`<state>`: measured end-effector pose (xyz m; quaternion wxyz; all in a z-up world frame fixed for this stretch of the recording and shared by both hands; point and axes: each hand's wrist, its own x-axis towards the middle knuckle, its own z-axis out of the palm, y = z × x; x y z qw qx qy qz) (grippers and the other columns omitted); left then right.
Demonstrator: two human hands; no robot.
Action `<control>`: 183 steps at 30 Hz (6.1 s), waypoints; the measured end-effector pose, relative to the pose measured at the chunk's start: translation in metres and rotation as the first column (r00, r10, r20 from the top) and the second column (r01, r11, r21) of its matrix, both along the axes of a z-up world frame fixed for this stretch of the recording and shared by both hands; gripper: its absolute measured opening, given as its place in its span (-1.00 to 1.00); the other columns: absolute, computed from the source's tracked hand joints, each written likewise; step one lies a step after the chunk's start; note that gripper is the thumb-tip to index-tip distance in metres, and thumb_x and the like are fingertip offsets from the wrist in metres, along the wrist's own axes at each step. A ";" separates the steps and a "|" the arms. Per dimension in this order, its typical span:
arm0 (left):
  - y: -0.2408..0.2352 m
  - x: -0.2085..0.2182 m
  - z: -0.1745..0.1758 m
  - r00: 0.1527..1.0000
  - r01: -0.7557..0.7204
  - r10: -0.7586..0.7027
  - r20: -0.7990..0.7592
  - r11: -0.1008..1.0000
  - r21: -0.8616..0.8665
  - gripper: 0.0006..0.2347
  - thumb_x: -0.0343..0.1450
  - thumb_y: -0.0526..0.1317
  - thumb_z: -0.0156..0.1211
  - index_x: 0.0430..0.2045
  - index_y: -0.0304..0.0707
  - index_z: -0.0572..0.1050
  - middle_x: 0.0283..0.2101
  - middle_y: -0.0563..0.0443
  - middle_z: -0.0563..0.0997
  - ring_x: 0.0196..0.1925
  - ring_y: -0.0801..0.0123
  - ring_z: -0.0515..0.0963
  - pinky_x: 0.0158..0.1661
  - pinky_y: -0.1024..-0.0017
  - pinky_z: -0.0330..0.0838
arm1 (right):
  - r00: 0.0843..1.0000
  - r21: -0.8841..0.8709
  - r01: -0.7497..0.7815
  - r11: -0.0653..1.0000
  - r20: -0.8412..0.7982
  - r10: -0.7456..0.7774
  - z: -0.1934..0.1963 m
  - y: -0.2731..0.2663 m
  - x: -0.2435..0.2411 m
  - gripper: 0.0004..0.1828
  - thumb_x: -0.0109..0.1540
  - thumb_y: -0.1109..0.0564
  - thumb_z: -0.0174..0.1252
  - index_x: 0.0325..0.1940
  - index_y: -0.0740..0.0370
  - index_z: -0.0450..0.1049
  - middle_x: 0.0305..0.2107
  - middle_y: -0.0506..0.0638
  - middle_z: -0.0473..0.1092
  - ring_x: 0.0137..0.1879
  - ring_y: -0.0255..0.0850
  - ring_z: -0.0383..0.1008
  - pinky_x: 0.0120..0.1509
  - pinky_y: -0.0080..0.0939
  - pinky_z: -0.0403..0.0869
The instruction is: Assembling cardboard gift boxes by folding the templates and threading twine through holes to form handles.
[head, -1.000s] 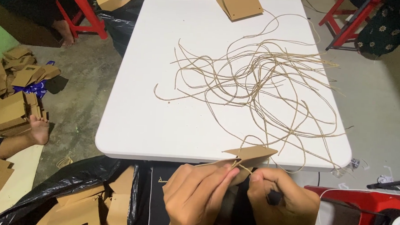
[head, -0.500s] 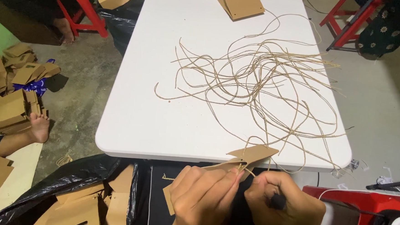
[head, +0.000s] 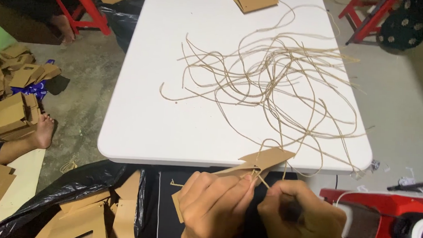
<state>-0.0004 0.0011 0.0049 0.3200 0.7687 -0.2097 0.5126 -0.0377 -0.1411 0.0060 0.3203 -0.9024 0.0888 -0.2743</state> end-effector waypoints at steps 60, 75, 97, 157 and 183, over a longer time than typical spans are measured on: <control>0.062 -0.026 -0.002 0.864 0.381 -0.312 -0.396 0.918 0.109 -0.77 0.59 -0.41 0.41 0.09 -0.07 0.74 -0.38 0.13 0.46 -0.39 0.35 0.39 -0.27 0.32 0.16 | 0.716 -0.043 -0.674 0.737 0.204 0.667 0.021 -0.014 0.010 -0.96 0.44 0.30 0.32 -0.11 0.32 0.60 -0.17 0.09 0.51 0.04 -0.01 0.49 0.28 -0.04 0.43; 0.027 0.009 -0.035 0.992 0.068 -0.053 -0.113 0.988 0.136 -0.89 0.59 -0.39 0.32 -0.33 -0.21 0.68 -0.45 0.13 0.42 -0.50 0.26 0.25 -0.42 0.28 0.15 | 0.682 0.288 -0.727 0.623 0.196 0.705 -0.002 -0.016 0.042 -0.87 0.48 0.18 0.15 -0.13 0.24 0.53 0.04 0.21 0.60 0.26 -0.05 0.64 0.84 0.24 0.40; 0.076 0.001 -0.044 0.751 0.109 -0.251 -0.611 0.959 -0.260 -0.82 0.72 -0.22 -0.04 0.00 -0.31 0.50 -0.08 -0.05 0.79 -0.06 0.22 0.83 0.02 0.33 0.64 | 0.896 -0.267 -0.386 0.883 0.122 0.428 -0.008 -0.028 0.052 -0.60 0.23 0.10 0.25 0.11 0.35 0.57 0.01 0.18 0.48 0.14 0.08 0.51 0.28 0.16 0.35; 0.039 -0.014 -0.016 0.563 0.331 -0.741 -0.366 0.608 -0.722 -0.94 0.59 -0.34 0.25 -0.28 -0.32 0.56 -0.39 0.01 0.58 -0.38 0.43 0.52 -0.31 0.51 0.41 | 0.550 0.177 -0.784 0.594 -0.244 0.799 -0.016 -0.013 0.047 -0.55 0.55 -0.19 -0.13 0.05 -0.02 0.65 -0.30 -0.15 0.51 -0.18 -0.32 0.55 -0.08 -0.26 0.48; 0.041 0.000 -0.030 0.800 0.307 -0.492 -0.343 0.827 -0.470 -0.89 0.53 -0.40 0.40 -0.11 -0.38 0.75 -0.20 -0.20 0.87 -0.16 0.16 0.89 -0.07 0.44 0.79 | 0.655 0.344 -0.697 0.629 -0.053 0.754 -0.016 -0.011 0.038 -0.60 0.52 -0.02 0.06 0.02 0.11 0.81 -0.47 -0.13 0.47 -0.34 -0.30 0.45 -0.14 -0.31 0.46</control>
